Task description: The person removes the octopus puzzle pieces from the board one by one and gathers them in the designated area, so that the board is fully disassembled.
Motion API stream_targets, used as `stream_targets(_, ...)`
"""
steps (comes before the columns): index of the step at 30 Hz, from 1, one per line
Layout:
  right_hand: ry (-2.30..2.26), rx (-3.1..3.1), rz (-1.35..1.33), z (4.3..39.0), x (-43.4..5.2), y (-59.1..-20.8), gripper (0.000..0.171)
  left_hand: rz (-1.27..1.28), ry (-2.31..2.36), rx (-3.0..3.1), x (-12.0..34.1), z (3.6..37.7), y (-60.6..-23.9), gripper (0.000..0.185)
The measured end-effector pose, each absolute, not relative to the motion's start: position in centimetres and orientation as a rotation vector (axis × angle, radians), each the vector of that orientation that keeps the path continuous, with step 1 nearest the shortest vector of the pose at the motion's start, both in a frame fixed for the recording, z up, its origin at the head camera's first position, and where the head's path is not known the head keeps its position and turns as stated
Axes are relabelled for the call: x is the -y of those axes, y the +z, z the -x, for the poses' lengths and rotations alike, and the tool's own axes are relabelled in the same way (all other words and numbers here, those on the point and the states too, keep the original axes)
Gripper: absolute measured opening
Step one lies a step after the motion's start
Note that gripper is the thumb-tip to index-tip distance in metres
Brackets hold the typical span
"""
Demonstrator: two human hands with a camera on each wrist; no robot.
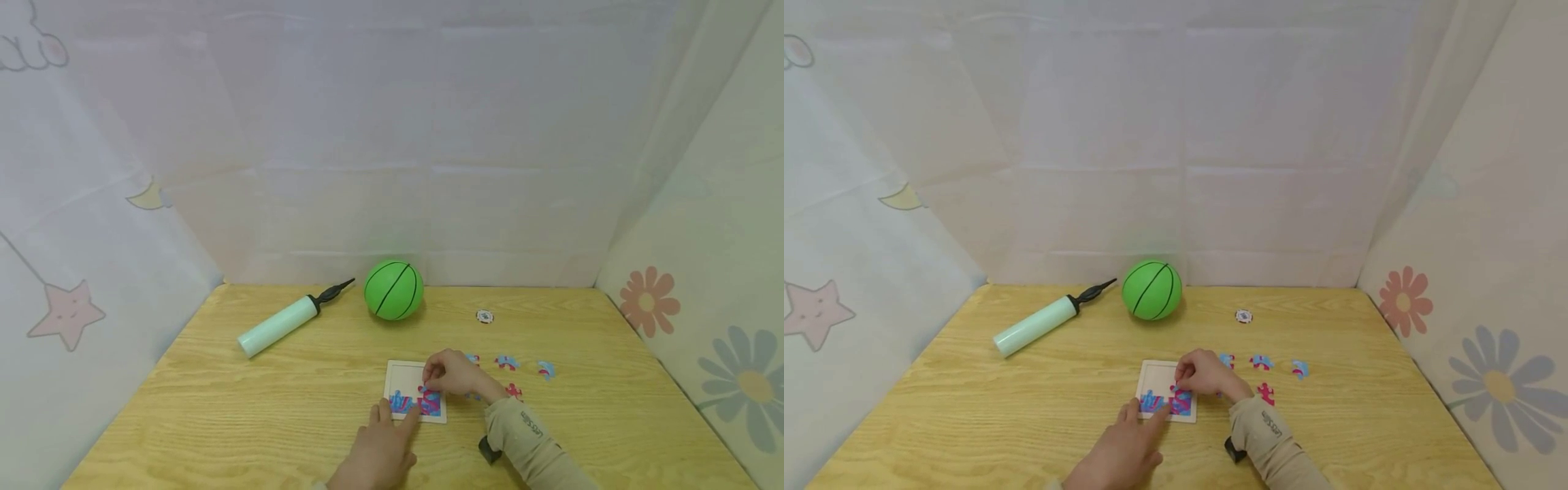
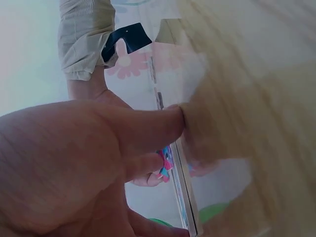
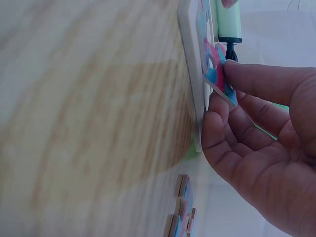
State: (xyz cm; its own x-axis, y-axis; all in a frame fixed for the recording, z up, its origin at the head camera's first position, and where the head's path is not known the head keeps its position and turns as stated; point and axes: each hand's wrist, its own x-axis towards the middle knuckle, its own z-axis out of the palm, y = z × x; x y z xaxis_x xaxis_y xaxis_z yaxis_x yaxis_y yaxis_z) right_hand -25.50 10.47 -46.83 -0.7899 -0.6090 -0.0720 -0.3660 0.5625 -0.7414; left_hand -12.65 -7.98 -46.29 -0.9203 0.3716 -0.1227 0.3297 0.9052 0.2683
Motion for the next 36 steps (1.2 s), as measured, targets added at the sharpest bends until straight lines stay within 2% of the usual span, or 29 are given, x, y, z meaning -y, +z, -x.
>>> stream_targets(6,-1.081,-2.470,0.798,25.49,-10.50,-46.92,0.005,-0.564,0.252,-2.894,7.76,12.71,-46.67,0.057)
stream_targets(25,-1.095,-2.433,0.775,25.43,-10.47,-46.75,0.004,-0.581,0.372,-2.875,8.01,12.67,-46.47,0.055)
stream_targets(36,-1.113,-2.410,0.798,25.72,-10.61,-47.01,0.004,-0.663,0.289,-2.883,8.17,13.02,-46.50,0.056)
